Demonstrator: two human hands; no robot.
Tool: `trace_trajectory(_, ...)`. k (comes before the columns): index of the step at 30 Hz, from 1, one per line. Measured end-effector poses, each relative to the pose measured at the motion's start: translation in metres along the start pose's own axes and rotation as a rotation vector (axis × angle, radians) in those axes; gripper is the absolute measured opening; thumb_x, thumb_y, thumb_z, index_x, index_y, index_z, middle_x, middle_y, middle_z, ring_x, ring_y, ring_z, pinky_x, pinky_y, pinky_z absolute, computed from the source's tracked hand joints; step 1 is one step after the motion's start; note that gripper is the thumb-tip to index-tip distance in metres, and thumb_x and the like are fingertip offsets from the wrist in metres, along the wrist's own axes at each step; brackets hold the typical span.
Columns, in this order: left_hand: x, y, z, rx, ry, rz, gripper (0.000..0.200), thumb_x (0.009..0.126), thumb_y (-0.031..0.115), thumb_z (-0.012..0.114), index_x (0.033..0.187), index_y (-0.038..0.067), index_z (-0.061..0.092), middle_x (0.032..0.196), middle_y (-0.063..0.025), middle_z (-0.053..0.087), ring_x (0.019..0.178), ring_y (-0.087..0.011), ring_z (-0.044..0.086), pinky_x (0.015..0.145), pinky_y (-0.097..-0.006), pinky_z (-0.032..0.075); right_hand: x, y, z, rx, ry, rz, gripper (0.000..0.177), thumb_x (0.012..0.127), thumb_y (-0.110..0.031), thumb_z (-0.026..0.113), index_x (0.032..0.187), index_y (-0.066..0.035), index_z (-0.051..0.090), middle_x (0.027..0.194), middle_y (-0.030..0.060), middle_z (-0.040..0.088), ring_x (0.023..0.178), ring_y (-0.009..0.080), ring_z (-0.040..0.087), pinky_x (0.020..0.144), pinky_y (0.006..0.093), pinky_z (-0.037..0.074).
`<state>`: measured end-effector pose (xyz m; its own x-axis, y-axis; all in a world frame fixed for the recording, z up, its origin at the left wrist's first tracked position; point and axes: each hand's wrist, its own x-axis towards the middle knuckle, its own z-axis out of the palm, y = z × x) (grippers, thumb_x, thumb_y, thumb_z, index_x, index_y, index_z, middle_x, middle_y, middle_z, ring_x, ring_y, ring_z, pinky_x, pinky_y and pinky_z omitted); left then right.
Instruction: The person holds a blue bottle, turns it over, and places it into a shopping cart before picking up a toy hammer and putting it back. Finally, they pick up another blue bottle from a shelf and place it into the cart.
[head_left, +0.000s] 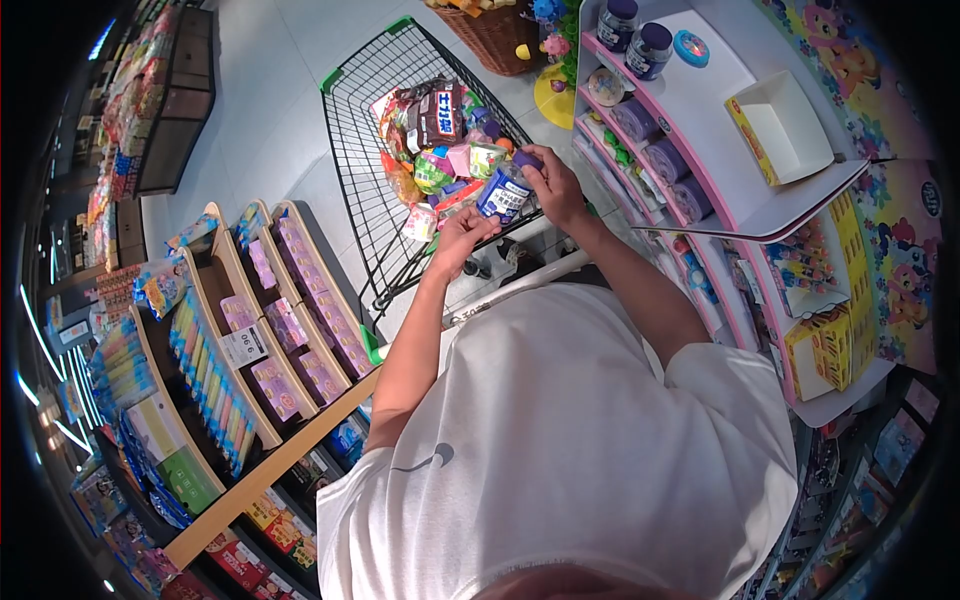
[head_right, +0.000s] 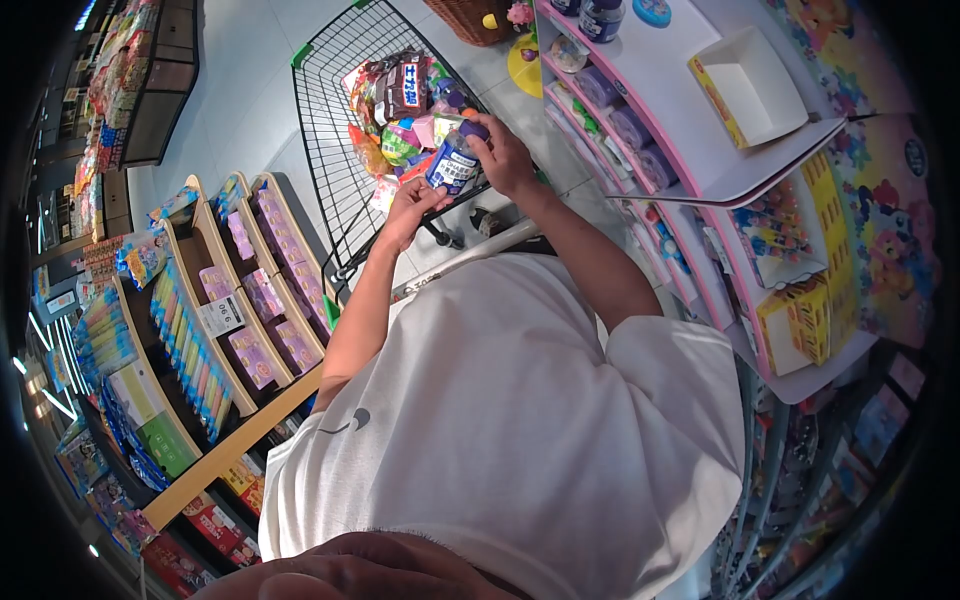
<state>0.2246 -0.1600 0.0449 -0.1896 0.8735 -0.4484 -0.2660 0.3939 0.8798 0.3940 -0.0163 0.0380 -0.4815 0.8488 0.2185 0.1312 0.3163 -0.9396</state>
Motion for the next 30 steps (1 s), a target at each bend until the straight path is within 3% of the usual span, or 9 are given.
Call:
trace_trajectory(4, 0.001, -0.001, 0.0, 0.004, 0.0, -0.003, 0.018, 0.091, 0.013, 0.073, 0.093, 0.005, 0.057, 0.083, -0.0038, 0.067, 0.078, -0.0087, 0.061, 0.071, -0.0236, 0.046, 0.0, 0.001, 0.0, 0.008, -0.004, -0.013, 0.03, 0.097, -0.014, 0.057, 0.126, -0.006, 0.055, 0.098, 0.0063, 0.066, 0.073, 0.0129, 0.058, 0.071, 0.0285, 0.049)
trace_trajectory(7, 0.002, -0.004, -0.003, 0.011, -0.006, 0.004, 0.018, 0.09, 0.013, 0.073, 0.093, 0.005, 0.057, 0.083, -0.0039, 0.067, 0.077, -0.0088, 0.061, 0.071, -0.0236, 0.046, 0.0, 0.006, 0.002, 0.034, -0.018, 0.019, 0.032, 0.095, -0.02, 0.059, 0.124, -0.008, 0.054, 0.105, 0.0128, 0.067, 0.08, 0.0261, 0.067, 0.072, 0.0363, 0.053)
trace_trajectory(10, 0.001, -0.003, -0.002, 0.015, 0.004, -0.002, 0.019, 0.09, 0.013, 0.074, 0.092, 0.005, 0.057, 0.082, -0.0038, 0.067, 0.077, -0.0088, 0.061, 0.071, -0.0235, 0.046, 0.0, 0.009, 0.003, 0.041, -0.016, 0.01, 0.032, 0.095, -0.02, 0.059, 0.124, -0.008, 0.055, 0.105, 0.0127, 0.067, 0.08, 0.0259, 0.067, 0.072, 0.0361, 0.053)
trace_trajectory(13, 0.001, -0.002, -0.001, 0.014, 0.003, -0.006, 0.019, 0.09, 0.014, 0.074, 0.092, 0.005, 0.057, 0.082, -0.0035, 0.067, 0.077, -0.0089, 0.061, 0.071, -0.0234, 0.046, 0.0, 0.008, 0.004, 0.037, 0.001, -0.025, 0.028, 0.098, -0.012, 0.057, 0.126, -0.004, 0.055, 0.098, 0.006, 0.066, 0.074, 0.011, 0.059, 0.071, 0.0269, 0.049)
trace_trajectory(28, 0.001, -0.003, 0.0, 0.007, 0.005, -0.01, 0.022, 0.088, 0.016, 0.076, 0.094, 0.004, 0.059, 0.082, -0.004, 0.067, 0.078, -0.0096, 0.062, 0.073, -0.024, 0.046, -0.001, 0.01, 0.004, 0.035, -0.012, 0.005, 0.028, 0.098, -0.012, 0.057, 0.126, -0.005, 0.055, 0.098, 0.0064, 0.067, 0.077, 0.012, 0.061, 0.072, 0.0281, 0.05)
trace_trajectory(30, 0.0, -0.002, 0.001, 0.008, 0.012, -0.018, 0.022, 0.088, 0.016, 0.076, 0.093, 0.004, 0.059, 0.083, -0.0046, 0.068, 0.078, -0.0097, 0.062, 0.073, -0.0241, 0.046, -0.001, 0.011, 0.003, 0.041, -0.02, 0.012, 0.031, 0.097, -0.018, 0.057, 0.126, -0.007, 0.054, 0.101, 0.011, 0.067, 0.078, 0.0203, 0.065, 0.072, 0.0336, 0.052)
